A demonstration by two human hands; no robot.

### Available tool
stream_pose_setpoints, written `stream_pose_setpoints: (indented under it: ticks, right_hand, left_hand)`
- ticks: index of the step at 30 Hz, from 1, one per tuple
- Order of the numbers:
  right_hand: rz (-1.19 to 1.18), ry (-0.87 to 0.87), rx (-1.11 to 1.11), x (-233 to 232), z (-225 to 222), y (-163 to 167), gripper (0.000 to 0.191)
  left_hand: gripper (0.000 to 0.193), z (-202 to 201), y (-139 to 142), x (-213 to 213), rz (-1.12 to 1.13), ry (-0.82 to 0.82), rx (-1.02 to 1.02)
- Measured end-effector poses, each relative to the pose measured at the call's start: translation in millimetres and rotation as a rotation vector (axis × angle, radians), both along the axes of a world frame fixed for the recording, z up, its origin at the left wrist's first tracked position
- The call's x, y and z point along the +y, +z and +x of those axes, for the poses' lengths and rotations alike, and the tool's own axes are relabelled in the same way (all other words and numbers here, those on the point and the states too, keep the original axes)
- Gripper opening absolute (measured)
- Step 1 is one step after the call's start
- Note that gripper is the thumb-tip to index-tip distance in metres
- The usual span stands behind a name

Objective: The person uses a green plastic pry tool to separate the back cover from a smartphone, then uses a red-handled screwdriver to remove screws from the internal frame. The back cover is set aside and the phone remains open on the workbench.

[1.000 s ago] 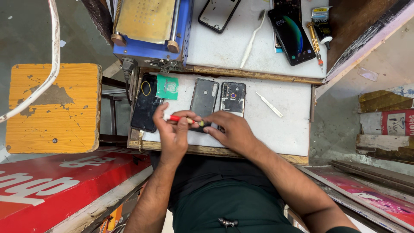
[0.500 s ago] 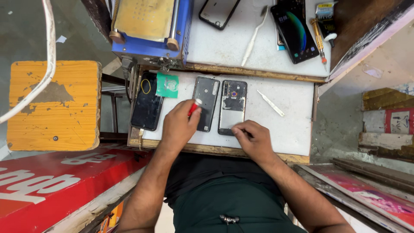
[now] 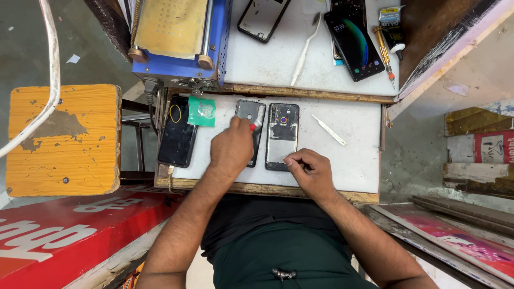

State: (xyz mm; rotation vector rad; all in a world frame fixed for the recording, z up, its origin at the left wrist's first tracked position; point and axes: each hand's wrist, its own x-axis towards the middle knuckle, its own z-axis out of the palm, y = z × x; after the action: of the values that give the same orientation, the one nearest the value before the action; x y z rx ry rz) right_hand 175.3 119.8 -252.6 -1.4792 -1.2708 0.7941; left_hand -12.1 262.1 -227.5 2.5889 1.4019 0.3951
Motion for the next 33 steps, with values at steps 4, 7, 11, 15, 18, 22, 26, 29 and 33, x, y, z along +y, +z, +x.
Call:
stream_pose_setpoints:
  ticks: [4,7,11,15,18,22,26,29,33]
  right_hand:
    - [-0.008,-0.019,0.021,6,0,-10,0.012]
    - [0.010,0.017,0.063,10,0,-17,0.013]
    - [-0.008,0.017,0.050,18,-2,-22,0.013]
    - [0.003,0.010,0.046,24,-3,-28,0.013]
    - [-0.005,0.011,0.059,26,-4,-33,0.013]
    - [-0.016,0.011,0.040,29,-4,-34,0.013]
    - [-0.021,0.009,0.034,38,-7,-32,0.012]
    - [-0.026,-0.005,-0.013,44,-12,-27,0.010]
    - [0.017,0.004,-0.125,52,-22,-17,0.026]
  left_hand:
    - [0.016,-26,12,31,-0.027,0.106,-0.156]
    - [0.021,-40,18,46,-0.088,0.156,-0.127]
    - [0.021,-40,20,57,-0.006,0.091,-0.102]
    - [0.020,-32,17,63,0.010,0.135,-0.022]
    - [0.014,-26,13,64,-0.012,0.148,0.086]
    - [0.009,-20,12,70,0.041,0.145,0.147]
    - [0.015,-26,6,68,-0.028,0.131,-0.059]
    - [0.022,-27,-4,49,-0.332,0.057,-0.386]
    - [0.024,-17,-23,8,-0.648,-0.103,-0.614]
